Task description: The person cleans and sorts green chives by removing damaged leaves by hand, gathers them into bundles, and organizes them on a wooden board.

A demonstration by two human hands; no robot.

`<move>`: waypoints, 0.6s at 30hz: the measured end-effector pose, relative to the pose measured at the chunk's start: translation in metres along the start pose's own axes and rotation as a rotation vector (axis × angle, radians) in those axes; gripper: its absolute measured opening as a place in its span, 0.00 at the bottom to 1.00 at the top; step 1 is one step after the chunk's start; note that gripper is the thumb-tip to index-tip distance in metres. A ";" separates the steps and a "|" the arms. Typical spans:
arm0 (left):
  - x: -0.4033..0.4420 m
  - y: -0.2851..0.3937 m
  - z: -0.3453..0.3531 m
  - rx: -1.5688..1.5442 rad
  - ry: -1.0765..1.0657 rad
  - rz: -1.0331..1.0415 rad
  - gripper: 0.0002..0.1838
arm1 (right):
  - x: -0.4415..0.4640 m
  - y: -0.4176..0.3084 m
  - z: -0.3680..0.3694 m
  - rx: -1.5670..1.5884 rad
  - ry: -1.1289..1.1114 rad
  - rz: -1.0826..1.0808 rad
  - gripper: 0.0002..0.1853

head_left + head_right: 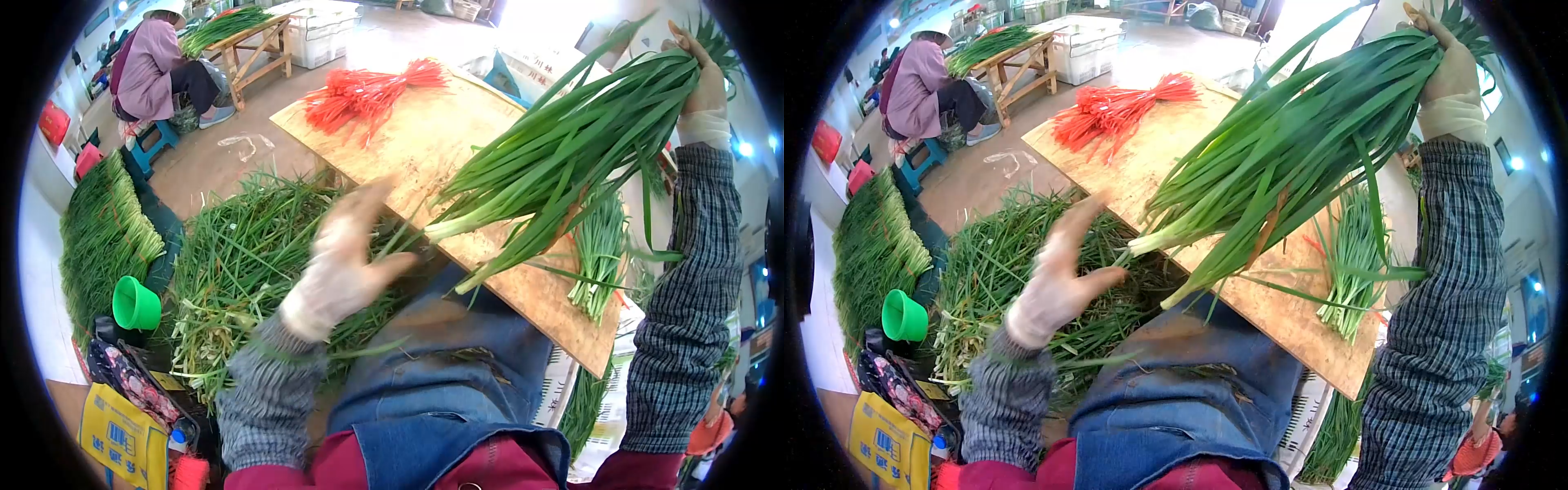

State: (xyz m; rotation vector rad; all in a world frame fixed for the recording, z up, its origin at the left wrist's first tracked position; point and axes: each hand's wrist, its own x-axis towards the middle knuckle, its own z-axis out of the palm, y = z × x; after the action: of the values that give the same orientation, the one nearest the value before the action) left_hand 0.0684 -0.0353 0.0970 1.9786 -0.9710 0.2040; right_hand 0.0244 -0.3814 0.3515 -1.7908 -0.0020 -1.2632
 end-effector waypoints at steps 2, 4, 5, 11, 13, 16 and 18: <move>0.027 0.001 0.025 -0.366 -0.100 0.053 0.42 | 0.005 0.002 -0.006 0.021 -0.051 0.009 0.15; 0.032 0.001 0.038 -0.767 -0.133 -0.048 0.28 | 0.012 0.006 -0.010 0.021 -0.076 0.032 0.14; 0.029 -0.002 0.036 -0.950 -0.239 -0.210 0.23 | 0.015 0.008 -0.011 0.010 -0.078 0.049 0.14; -0.041 -0.086 -0.013 -0.131 0.085 -0.233 0.07 | -0.014 0.016 0.019 0.484 -0.142 0.353 0.09; -0.086 -0.138 -0.027 0.638 0.017 -0.287 0.07 | 0.000 0.038 0.009 0.740 -0.236 0.409 0.09; -0.106 -0.113 -0.017 1.112 -0.209 -0.498 0.16 | 0.005 0.043 0.006 0.591 -0.087 0.374 0.08; -0.088 -0.064 0.008 0.578 0.017 -0.070 0.26 | 0.000 0.045 0.009 0.514 -0.049 0.348 0.08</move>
State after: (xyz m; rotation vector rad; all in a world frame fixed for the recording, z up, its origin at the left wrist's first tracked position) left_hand 0.0522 0.0254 0.0081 2.5234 -0.8941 0.5073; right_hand 0.0522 -0.4015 0.3206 -1.3082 -0.0380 -0.8707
